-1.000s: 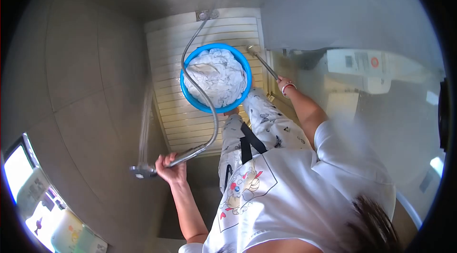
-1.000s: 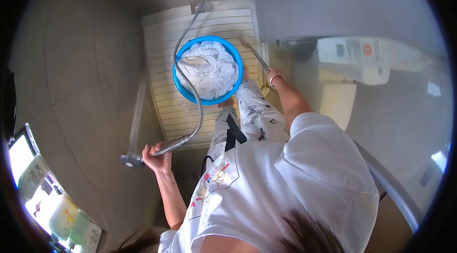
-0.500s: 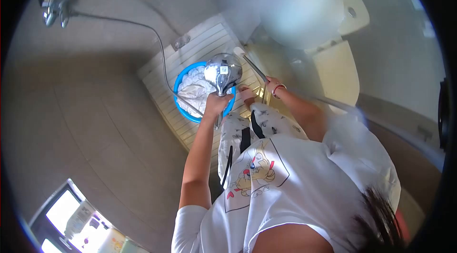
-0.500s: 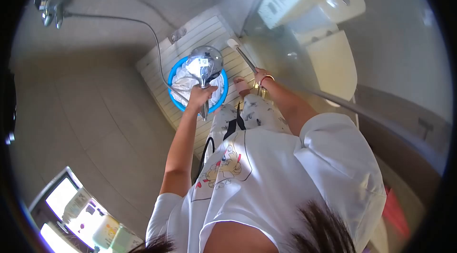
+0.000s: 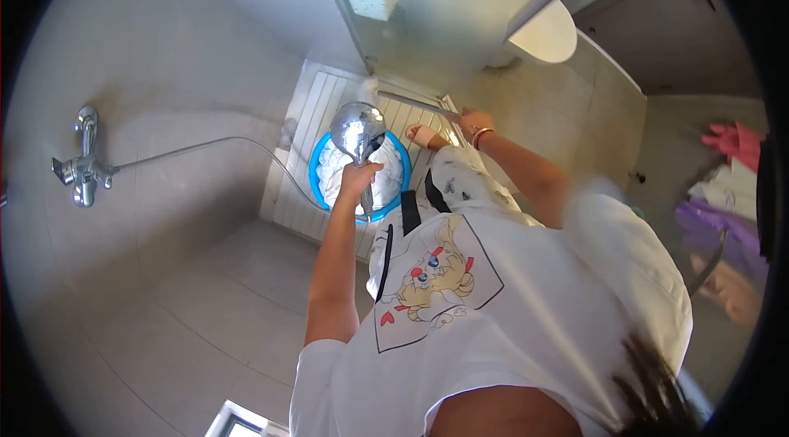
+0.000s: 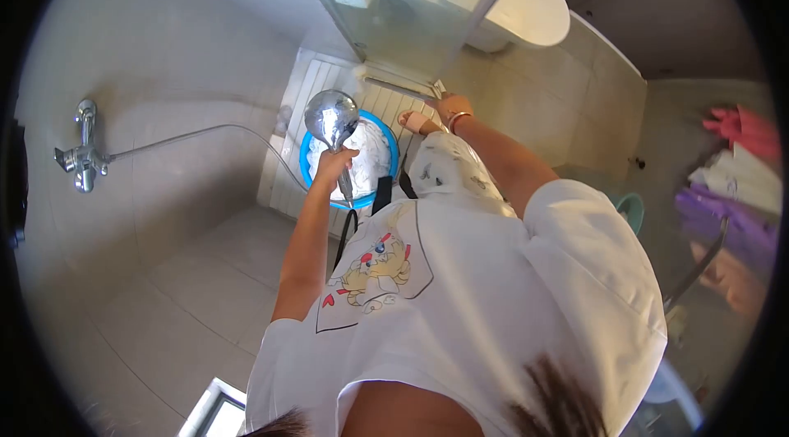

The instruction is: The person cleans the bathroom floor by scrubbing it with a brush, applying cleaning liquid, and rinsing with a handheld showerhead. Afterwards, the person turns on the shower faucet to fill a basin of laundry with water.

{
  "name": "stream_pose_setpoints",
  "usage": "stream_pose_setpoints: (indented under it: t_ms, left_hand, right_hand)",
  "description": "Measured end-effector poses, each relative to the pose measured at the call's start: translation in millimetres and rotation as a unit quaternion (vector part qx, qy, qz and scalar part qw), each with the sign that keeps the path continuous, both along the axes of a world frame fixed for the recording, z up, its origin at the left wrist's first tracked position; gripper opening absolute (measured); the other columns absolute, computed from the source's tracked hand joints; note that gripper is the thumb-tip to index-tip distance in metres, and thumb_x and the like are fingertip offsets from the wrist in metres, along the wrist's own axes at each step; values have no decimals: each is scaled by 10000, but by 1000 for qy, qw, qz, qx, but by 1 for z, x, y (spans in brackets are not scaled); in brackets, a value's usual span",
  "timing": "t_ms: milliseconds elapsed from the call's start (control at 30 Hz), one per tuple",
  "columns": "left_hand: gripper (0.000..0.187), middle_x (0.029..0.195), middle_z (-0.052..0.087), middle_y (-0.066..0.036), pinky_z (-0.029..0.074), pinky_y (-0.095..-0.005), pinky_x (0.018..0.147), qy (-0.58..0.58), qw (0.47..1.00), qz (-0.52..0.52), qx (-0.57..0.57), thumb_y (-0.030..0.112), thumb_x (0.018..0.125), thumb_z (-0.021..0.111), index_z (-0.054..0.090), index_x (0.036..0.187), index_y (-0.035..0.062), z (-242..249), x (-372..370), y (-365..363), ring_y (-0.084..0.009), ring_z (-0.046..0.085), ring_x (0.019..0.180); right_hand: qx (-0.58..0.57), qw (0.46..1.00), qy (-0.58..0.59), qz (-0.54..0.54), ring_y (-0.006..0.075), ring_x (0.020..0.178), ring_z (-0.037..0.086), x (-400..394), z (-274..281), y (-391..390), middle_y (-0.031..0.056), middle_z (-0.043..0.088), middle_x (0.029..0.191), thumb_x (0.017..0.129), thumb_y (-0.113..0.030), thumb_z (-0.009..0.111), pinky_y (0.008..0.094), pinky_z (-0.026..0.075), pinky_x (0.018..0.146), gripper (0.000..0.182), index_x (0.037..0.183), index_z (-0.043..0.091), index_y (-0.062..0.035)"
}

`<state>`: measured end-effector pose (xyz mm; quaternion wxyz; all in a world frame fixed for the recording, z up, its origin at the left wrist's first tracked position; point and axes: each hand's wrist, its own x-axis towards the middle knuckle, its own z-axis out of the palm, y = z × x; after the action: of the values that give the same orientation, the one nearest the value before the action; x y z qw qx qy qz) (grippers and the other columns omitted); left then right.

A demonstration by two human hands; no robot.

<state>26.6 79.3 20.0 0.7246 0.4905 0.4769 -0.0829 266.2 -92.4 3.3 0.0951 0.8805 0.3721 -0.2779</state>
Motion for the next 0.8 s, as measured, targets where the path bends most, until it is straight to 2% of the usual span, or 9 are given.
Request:
stream_pose_setpoints:
  t_ms: [33,100,233,333,467,800]
  left_hand:
    - [152,485,451,-21,305,-234,439,3,1000,10,-7,126,584,613,480,556,56,-3,-3,1,-106,401,436]
    - [137,472,430,-17,292,-237,413,26,999,36,-25,116,584,610,489,574,54,-21,-8,-8,-108,386,415]
    - [137,469,414,-27,304,-243,422,-7,991,76,-112,100,599,594,470,579,46,-39,-22,-5,-129,391,419]
    - [146,468,407,-24,311,-233,424,-5,983,69,-171,102,606,592,455,581,57,-39,-12,0,-129,395,421]
    - [172,461,387,-16,347,-242,437,-35,973,64,-221,106,624,581,423,564,80,-33,-1,-1,-143,404,431]
    - [185,451,383,-18,364,-237,414,-43,973,62,-219,104,628,582,411,560,91,-34,28,-21,-141,401,403]
  right_hand:
    - [16,998,-19,51,273,844,507,-7,9,-10,149,514,912,791,-338,367,344,401,709,276,997,518,-233]
    - [13,1000,-10,12,271,859,496,-14,6,-37,134,507,922,786,-346,373,337,399,710,277,990,522,-233]
    - [36,996,-32,-76,251,850,490,-45,13,-92,114,509,899,785,-315,381,322,393,717,259,989,523,-245]
    - [69,996,-63,-8,240,858,482,-53,31,-117,90,510,893,792,-304,375,333,382,723,248,963,539,-231]
    - [55,992,-109,42,195,818,484,-65,55,-144,54,503,857,743,-171,407,291,384,712,301,998,516,-288]
    - [44,987,-147,38,165,813,486,-56,83,-193,35,502,844,714,-101,402,270,387,696,395,1043,480,-304]
